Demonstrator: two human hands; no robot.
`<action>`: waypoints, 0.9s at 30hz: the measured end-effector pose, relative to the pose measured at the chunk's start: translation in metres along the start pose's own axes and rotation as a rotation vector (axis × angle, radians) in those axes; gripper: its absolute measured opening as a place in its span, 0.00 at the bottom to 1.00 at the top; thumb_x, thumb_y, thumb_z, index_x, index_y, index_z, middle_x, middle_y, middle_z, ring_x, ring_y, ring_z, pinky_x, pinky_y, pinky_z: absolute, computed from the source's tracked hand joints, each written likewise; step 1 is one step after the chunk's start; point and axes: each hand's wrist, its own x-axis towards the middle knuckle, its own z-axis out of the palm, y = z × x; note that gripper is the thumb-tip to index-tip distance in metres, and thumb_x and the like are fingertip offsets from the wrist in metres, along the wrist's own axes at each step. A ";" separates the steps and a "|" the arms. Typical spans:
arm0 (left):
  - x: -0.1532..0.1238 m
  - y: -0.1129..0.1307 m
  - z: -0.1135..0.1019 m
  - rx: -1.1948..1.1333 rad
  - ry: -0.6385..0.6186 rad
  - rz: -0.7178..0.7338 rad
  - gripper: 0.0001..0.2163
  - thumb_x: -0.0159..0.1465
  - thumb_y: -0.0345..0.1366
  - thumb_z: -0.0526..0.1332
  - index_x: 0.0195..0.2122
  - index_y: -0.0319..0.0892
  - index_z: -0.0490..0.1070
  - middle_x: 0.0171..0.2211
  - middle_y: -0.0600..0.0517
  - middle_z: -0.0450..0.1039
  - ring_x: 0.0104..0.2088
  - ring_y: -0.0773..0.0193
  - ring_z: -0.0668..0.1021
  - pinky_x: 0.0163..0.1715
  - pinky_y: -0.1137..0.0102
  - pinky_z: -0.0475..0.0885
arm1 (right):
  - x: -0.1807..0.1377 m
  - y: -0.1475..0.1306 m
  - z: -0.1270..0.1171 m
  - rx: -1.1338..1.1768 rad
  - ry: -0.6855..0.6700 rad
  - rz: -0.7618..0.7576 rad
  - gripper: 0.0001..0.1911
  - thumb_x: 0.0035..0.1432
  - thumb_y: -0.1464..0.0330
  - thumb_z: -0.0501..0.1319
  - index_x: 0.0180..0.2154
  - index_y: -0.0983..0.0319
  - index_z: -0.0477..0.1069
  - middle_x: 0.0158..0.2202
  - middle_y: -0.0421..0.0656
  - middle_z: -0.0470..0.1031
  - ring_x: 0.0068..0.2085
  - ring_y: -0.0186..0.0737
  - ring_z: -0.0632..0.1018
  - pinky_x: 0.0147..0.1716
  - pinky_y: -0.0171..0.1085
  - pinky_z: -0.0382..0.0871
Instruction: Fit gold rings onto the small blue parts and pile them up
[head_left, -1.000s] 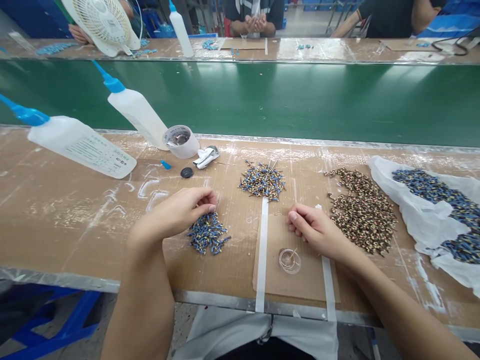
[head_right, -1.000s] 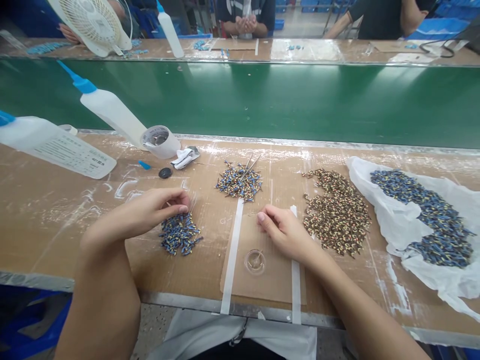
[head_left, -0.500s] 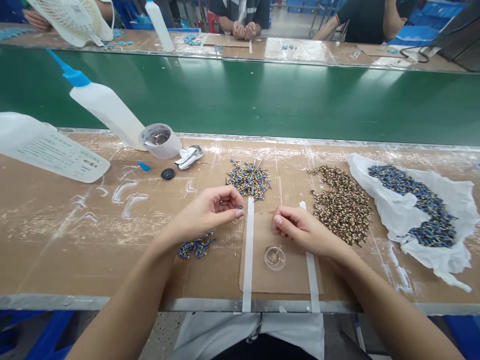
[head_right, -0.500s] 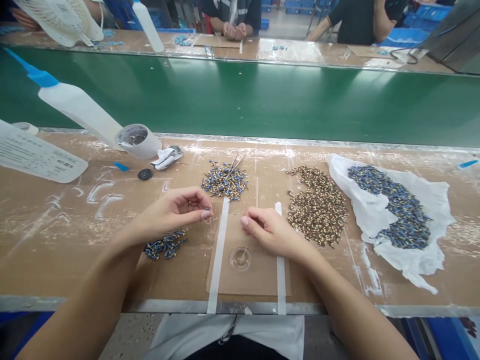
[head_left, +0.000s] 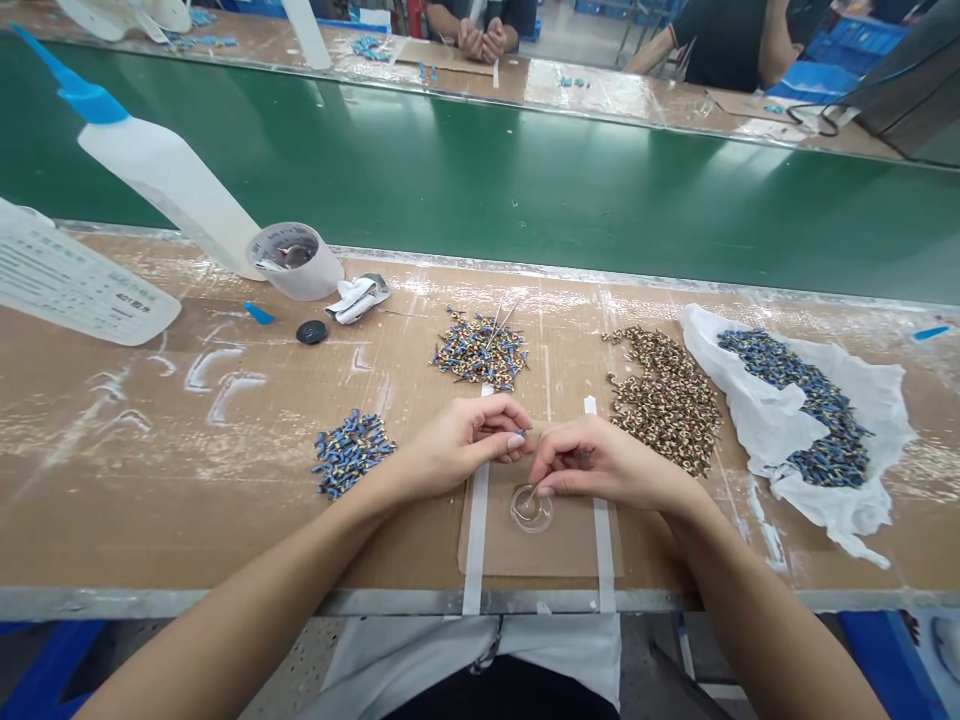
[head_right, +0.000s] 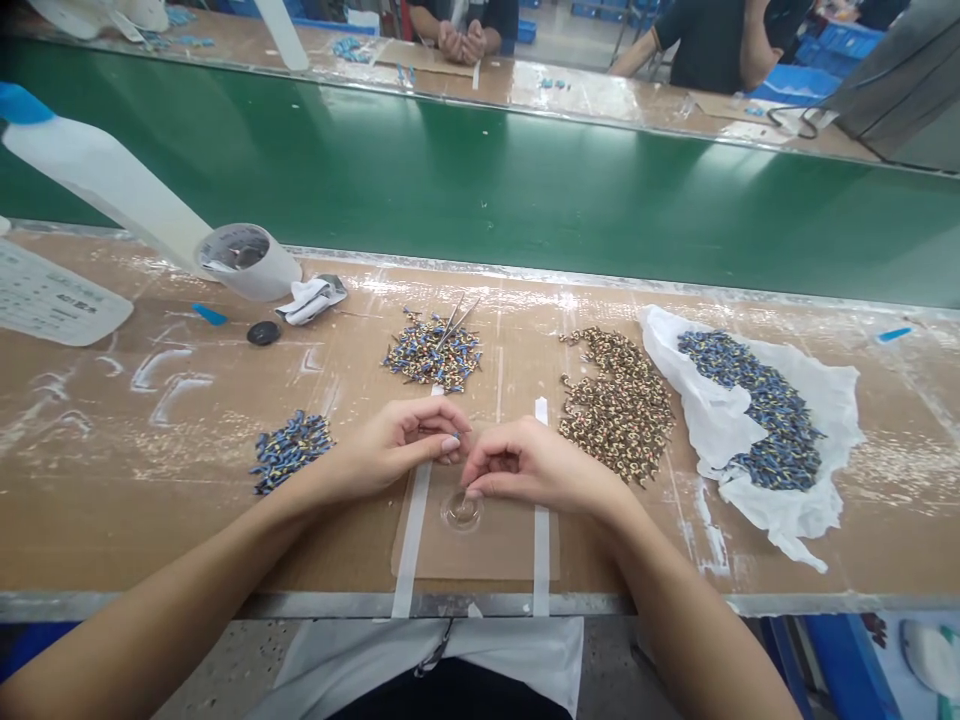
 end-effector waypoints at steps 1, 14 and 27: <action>0.001 -0.001 0.001 -0.002 -0.004 -0.001 0.07 0.65 0.33 0.58 0.42 0.39 0.72 0.36 0.48 0.76 0.38 0.64 0.77 0.40 0.69 0.70 | 0.000 -0.001 0.000 -0.011 0.006 -0.031 0.05 0.60 0.66 0.64 0.35 0.62 0.76 0.33 0.41 0.77 0.34 0.35 0.75 0.34 0.34 0.68; 0.002 -0.006 -0.001 0.000 0.076 -0.022 0.06 0.64 0.36 0.60 0.39 0.39 0.72 0.32 0.51 0.75 0.34 0.65 0.76 0.36 0.70 0.70 | -0.001 -0.011 0.013 -0.172 -0.001 -0.133 0.05 0.62 0.66 0.63 0.35 0.60 0.76 0.36 0.43 0.72 0.40 0.39 0.75 0.41 0.38 0.69; 0.003 -0.011 -0.001 -0.039 0.094 -0.075 0.08 0.63 0.37 0.61 0.41 0.39 0.71 0.34 0.48 0.79 0.37 0.62 0.80 0.40 0.68 0.73 | -0.003 -0.015 0.003 -0.022 0.088 -0.047 0.06 0.63 0.67 0.62 0.34 0.61 0.75 0.34 0.42 0.76 0.35 0.35 0.75 0.36 0.36 0.69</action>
